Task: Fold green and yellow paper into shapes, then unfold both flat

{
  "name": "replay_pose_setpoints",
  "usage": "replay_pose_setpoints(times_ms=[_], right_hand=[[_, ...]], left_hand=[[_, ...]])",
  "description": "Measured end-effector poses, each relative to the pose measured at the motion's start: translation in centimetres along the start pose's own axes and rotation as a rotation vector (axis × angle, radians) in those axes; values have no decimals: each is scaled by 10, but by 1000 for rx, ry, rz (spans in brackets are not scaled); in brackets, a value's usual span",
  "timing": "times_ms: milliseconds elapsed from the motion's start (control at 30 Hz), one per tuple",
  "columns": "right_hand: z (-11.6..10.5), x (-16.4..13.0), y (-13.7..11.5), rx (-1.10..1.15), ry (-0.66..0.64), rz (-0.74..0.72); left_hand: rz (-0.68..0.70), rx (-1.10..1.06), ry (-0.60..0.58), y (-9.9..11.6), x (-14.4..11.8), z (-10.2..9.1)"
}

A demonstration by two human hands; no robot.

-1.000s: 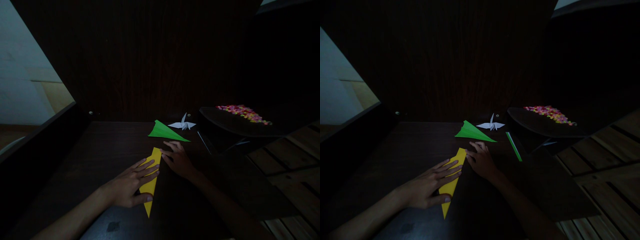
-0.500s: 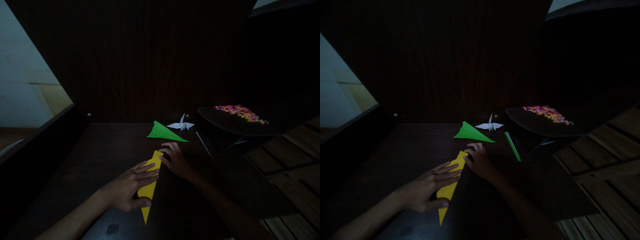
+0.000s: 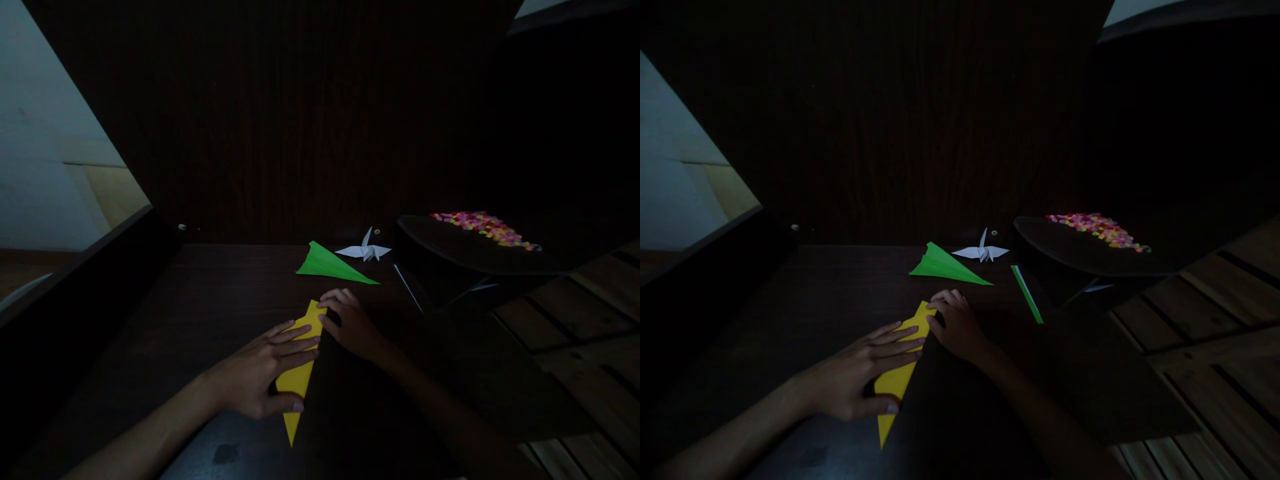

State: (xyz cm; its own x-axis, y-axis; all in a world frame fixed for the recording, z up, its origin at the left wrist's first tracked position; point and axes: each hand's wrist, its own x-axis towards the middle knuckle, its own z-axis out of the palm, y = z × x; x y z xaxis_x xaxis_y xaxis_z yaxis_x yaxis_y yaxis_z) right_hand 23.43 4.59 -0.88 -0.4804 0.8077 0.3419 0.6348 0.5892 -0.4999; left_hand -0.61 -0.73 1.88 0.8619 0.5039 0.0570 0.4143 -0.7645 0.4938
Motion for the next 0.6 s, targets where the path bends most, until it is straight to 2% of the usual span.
replay_pose_setpoints(times_ms=[200,600], right_hand=[[0,0,-2,51,13,-27],[1,5,-3,141,75,100]], left_hand=[[5,22,8,0,1,0],[2,30,7,-1,0,1]])
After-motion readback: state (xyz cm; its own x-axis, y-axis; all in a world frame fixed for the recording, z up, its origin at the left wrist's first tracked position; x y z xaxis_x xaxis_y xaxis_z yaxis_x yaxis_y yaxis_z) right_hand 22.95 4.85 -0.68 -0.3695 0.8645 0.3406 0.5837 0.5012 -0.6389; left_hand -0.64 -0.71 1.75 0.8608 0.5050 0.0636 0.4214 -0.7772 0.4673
